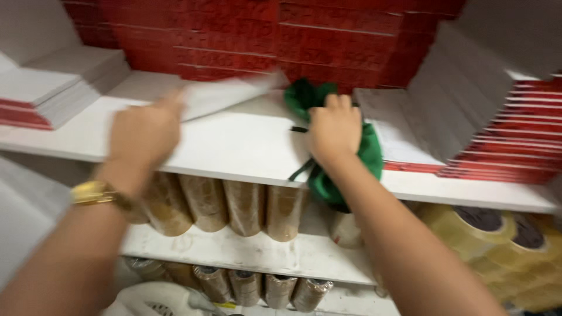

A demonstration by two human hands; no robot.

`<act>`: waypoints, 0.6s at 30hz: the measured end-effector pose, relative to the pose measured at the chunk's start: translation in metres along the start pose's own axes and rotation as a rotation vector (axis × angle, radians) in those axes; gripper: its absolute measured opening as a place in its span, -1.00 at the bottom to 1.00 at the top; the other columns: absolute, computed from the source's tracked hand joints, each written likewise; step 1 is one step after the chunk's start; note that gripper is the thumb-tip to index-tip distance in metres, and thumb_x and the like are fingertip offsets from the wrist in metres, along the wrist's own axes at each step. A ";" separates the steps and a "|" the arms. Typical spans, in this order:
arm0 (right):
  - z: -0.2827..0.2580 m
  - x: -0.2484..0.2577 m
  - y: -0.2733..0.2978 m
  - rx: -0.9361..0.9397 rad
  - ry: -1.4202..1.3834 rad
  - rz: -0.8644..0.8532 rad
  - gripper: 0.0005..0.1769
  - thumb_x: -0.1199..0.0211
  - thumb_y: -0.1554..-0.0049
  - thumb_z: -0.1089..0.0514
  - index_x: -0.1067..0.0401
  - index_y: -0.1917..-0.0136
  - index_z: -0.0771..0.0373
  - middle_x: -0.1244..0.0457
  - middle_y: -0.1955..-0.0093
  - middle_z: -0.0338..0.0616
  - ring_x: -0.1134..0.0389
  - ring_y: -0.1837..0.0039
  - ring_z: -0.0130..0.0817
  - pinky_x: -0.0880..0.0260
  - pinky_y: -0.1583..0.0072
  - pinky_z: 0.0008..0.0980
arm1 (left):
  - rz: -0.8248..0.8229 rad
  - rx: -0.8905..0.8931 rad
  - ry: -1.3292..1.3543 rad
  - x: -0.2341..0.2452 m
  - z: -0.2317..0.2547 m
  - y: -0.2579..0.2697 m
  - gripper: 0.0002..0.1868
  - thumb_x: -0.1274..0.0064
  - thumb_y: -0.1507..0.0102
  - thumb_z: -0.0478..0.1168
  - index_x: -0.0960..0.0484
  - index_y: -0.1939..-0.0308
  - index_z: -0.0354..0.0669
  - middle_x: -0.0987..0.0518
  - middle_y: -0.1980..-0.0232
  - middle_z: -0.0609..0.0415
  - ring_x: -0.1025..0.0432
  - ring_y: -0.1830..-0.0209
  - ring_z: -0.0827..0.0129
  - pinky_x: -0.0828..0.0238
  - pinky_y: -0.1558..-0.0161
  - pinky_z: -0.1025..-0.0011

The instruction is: The person wipes a white shelf using a green cloth while handling and moving paper documents and stacks of red-edged booklets one by one.

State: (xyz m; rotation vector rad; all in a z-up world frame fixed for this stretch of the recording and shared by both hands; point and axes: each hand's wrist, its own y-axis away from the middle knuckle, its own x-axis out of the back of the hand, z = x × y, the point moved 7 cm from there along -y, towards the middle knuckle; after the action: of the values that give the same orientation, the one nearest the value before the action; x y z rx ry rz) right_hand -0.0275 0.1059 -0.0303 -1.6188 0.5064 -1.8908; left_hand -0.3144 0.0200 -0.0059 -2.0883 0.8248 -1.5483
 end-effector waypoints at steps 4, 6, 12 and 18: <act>-0.002 0.007 0.010 0.011 -0.078 0.024 -0.76 -0.19 -0.21 -0.03 -0.67 0.08 -0.07 -0.33 0.01 -0.14 -0.28 -0.16 -0.11 -0.29 -0.06 -0.16 | 0.114 0.256 0.034 0.008 -0.048 -0.018 -0.74 0.06 -0.58 -0.04 -0.64 -0.23 0.01 -0.68 0.31 -0.16 -0.65 0.30 -0.20 -0.60 0.24 -0.02; -0.007 0.009 0.011 0.025 -0.101 0.049 -0.76 -0.20 -0.21 -0.04 -0.67 0.09 -0.04 -0.32 0.01 -0.13 -0.28 -0.16 -0.10 -0.28 -0.07 -0.15 | 0.205 0.294 0.104 0.016 -0.049 -0.034 -0.67 -0.09 -0.58 -0.01 -0.69 -0.38 0.06 -0.67 0.28 -0.26 -0.63 0.29 -0.34 -0.58 0.27 -0.07; -0.022 0.005 0.015 0.069 -0.155 0.106 -0.75 -0.18 -0.18 -0.01 -0.63 0.17 0.04 -0.29 -0.01 -0.08 -0.23 -0.13 -0.08 -0.18 -0.02 -0.11 | -0.023 0.606 1.491 0.060 0.092 -0.090 -0.50 0.08 -0.29 -0.35 -0.38 -0.31 -0.51 -0.39 -0.25 -0.51 -0.60 0.08 -0.35 -0.76 0.33 -0.03; -0.014 0.027 0.014 0.084 -0.140 0.144 -0.67 -0.07 -0.27 0.13 -0.69 0.06 0.07 -0.38 0.04 -0.16 -0.35 -0.15 -0.25 -0.14 -0.21 -0.18 | -0.270 0.876 2.003 0.006 0.230 -0.119 -0.35 0.03 -0.25 -0.33 -0.22 -0.40 -0.56 -0.18 -0.32 -0.51 -0.61 0.06 -0.32 -0.72 0.15 0.03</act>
State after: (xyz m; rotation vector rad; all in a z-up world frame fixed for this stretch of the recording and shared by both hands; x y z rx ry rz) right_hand -0.0412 0.0763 -0.0214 -1.6020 0.4648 -1.6585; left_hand -0.0678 0.0994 0.0053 0.4613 0.0656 -2.9890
